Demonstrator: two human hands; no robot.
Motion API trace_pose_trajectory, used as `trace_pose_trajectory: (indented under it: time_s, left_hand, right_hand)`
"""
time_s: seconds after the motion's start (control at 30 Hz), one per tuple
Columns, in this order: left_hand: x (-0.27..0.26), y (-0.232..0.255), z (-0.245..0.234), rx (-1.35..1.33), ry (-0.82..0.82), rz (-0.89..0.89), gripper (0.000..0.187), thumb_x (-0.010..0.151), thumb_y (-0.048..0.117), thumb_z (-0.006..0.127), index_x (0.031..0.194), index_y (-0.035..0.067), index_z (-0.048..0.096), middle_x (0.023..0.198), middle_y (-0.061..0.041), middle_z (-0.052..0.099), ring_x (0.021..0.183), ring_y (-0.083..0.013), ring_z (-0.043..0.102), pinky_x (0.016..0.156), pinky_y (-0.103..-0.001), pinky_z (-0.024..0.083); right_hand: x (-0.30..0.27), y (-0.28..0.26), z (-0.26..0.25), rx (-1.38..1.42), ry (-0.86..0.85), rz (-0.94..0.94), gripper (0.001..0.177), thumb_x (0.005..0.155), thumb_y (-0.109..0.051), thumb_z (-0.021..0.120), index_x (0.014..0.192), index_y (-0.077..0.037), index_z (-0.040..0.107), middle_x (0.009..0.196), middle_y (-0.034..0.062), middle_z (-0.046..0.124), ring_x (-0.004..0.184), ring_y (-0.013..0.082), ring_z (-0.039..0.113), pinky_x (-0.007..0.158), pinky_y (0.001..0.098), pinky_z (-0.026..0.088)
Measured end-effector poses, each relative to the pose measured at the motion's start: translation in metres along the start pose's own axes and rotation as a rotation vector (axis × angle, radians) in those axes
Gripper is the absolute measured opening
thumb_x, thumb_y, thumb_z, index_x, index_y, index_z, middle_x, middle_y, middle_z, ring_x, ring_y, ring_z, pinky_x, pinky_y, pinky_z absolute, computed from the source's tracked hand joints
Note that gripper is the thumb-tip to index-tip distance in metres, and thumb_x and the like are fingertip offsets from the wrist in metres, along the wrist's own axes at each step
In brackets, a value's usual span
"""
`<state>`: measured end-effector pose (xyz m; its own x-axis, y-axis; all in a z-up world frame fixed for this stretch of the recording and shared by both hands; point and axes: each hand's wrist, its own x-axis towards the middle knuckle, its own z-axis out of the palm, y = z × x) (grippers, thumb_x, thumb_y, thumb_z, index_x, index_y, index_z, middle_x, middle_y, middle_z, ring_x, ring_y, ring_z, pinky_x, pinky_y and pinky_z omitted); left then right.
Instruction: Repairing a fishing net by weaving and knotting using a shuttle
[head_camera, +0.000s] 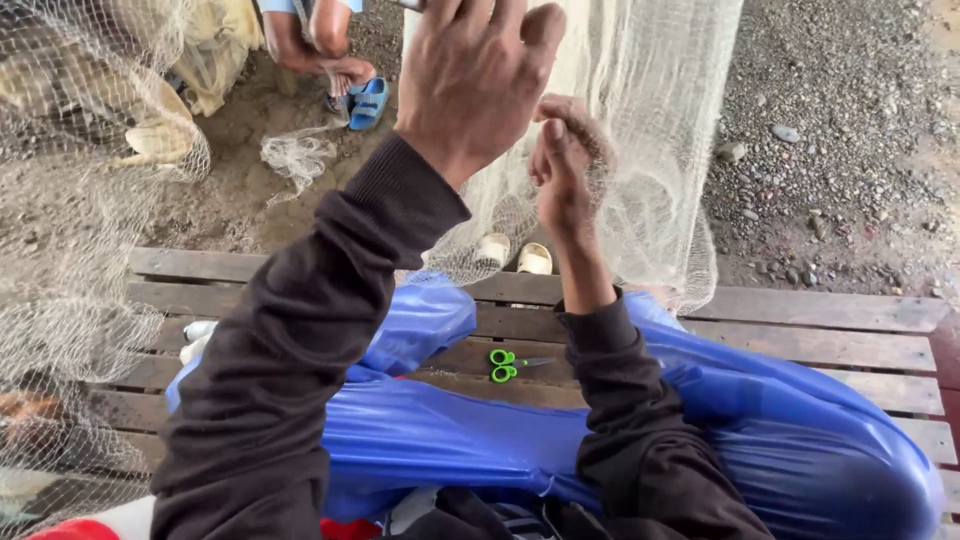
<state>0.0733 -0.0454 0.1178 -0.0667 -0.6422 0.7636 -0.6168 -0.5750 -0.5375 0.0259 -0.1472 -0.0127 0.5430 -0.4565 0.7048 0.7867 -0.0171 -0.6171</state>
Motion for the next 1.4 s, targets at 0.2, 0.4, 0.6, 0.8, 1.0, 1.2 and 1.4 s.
trace_pose_trajectory:
  time_s: [0.2,0.4,0.6,0.8,1.0,1.2,1.4]
  left_hand:
    - [-0.008,0.002,0.004,-0.25,0.01,0.073,0.008,0.084,0.019,0.058,0.082,0.013,0.053,0.069,0.002,0.047,0.07,-0.0151,0.04,0.067,-0.03,0.034]
    - [-0.014,-0.01,0.003,-0.565,0.097,0.031,0.007,0.085,0.014,0.054,0.08,0.012,0.049,0.074,-0.002,0.046,0.074,-0.0187,0.039,0.071,-0.033,0.027]
    - [-0.015,0.011,0.011,-0.745,0.053,0.058,0.033,0.091,0.032,0.06,0.11,0.006,0.053,0.095,-0.009,0.04,0.081,-0.019,0.046,0.07,-0.035,0.037]
    - [-0.02,-0.013,0.008,-1.056,0.082,0.006,0.028,0.093,0.036,0.062,0.101,0.008,0.063,0.083,-0.006,0.031,0.074,-0.0197,0.034,0.067,-0.036,0.031]
    - [-0.016,-0.021,0.025,-0.752,0.098,0.181,0.027,0.09,0.026,0.068,0.105,0.014,0.049,0.089,-0.009,0.039,0.071,-0.0182,0.043,0.056,-0.031,0.045]
    - [-0.011,0.006,0.023,-0.478,0.21,0.249,0.024,0.083,0.039,0.078,0.086,0.024,0.059,0.104,-0.001,0.045,0.098,-0.0203,0.039,0.077,-0.033,0.038]
    - [-0.031,0.068,-0.054,-0.666,0.414,0.315,0.026,0.078,0.012,0.062,0.101,0.013,0.051,0.075,0.004,0.048,0.073,-0.015,0.049,0.083,-0.035,0.043]
  right_hand:
    - [-0.01,0.02,-0.012,0.212,0.045,0.329,0.032,0.088,-0.045,0.058,0.105,-0.017,0.052,0.053,-0.0084,0.025,0.047,0.0047,0.019,0.048,0.0229,0.018]
    - [-0.007,0.005,-0.004,0.304,-0.04,0.235,0.019,0.093,-0.037,0.053,0.101,-0.02,0.057,0.081,-0.0079,0.049,0.049,0.0046,0.022,0.049,0.0202,0.021]
    - [-0.015,0.008,-0.011,0.139,0.089,0.489,0.029,0.094,-0.039,0.044,0.102,-0.015,0.058,0.061,-0.0063,0.038,0.058,0.0069,0.033,0.059,0.0225,0.03]
    - [-0.005,0.0,-0.011,0.295,-0.086,0.234,0.02,0.092,-0.039,0.058,0.102,-0.022,0.058,0.053,-0.0067,0.022,0.048,0.0063,0.017,0.049,0.0241,0.019]
    - [-0.01,-0.001,-0.006,0.319,-0.22,0.288,0.014,0.095,-0.037,0.051,0.101,-0.025,0.055,0.056,-0.006,0.021,0.05,0.008,0.017,0.05,0.024,0.019]
    - [-0.017,0.015,-0.015,0.209,0.096,0.517,0.034,0.084,-0.03,0.055,0.059,-0.023,0.034,0.056,-0.007,0.025,0.055,0.0092,0.021,0.057,0.0246,0.023]
    - [0.003,-0.009,-0.005,0.139,-0.064,0.159,0.01,0.094,-0.035,0.056,0.096,-0.026,0.051,0.088,-0.0051,0.046,0.05,0.0001,0.03,0.041,0.0139,0.029]
